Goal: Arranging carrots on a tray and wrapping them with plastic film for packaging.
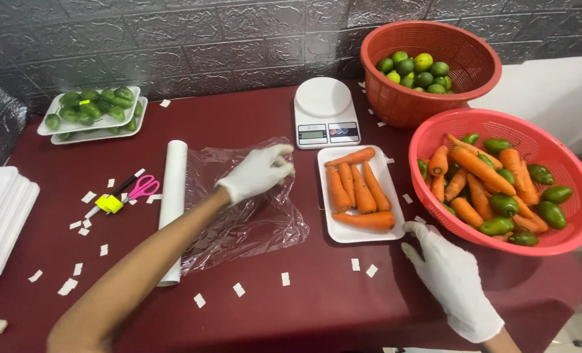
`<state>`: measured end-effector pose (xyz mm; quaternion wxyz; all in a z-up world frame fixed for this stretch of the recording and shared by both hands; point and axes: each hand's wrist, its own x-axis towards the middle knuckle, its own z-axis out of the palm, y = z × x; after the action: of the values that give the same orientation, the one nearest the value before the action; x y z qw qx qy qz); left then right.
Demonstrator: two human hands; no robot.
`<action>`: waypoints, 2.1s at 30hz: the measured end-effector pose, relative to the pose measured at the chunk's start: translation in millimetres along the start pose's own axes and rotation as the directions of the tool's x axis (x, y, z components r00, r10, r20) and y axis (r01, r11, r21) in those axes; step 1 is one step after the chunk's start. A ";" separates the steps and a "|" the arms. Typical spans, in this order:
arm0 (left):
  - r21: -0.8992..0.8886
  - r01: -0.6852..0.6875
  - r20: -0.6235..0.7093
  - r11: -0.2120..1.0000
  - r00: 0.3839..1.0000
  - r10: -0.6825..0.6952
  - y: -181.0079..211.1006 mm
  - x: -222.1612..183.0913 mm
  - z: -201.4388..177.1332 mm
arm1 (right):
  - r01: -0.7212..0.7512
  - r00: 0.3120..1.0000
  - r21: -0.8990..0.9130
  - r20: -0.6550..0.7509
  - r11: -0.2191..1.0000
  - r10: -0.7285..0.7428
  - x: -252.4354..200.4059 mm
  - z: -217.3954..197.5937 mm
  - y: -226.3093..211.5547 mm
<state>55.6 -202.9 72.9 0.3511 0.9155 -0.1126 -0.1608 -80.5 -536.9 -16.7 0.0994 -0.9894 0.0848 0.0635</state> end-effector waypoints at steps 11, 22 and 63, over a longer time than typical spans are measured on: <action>0.027 0.057 -0.100 0.998 0.994 -0.054 6.2 94.2 55.3 | 0.030 0.999 0.039 0.023 0.999 -0.030 9.3 -2.2 0.4; -0.205 0.073 -0.043 0.976 0.996 -0.084 -3.6 103.3 54.7 | 0.025 0.982 0.075 -0.187 0.997 -0.011 13.1 15.3 4.5; 0.010 0.224 -0.226 0.974 0.950 -0.216 -158.8 8.0 -77.1 | 0.812 0.365 -0.240 -0.503 0.533 -0.783 32.9 47.5 -175.1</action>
<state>106.5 -43.1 17.4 0.3250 0.9407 0.0275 -0.0931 -21.9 -363.0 -35.1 0.1124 -0.8740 -0.3772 -0.2849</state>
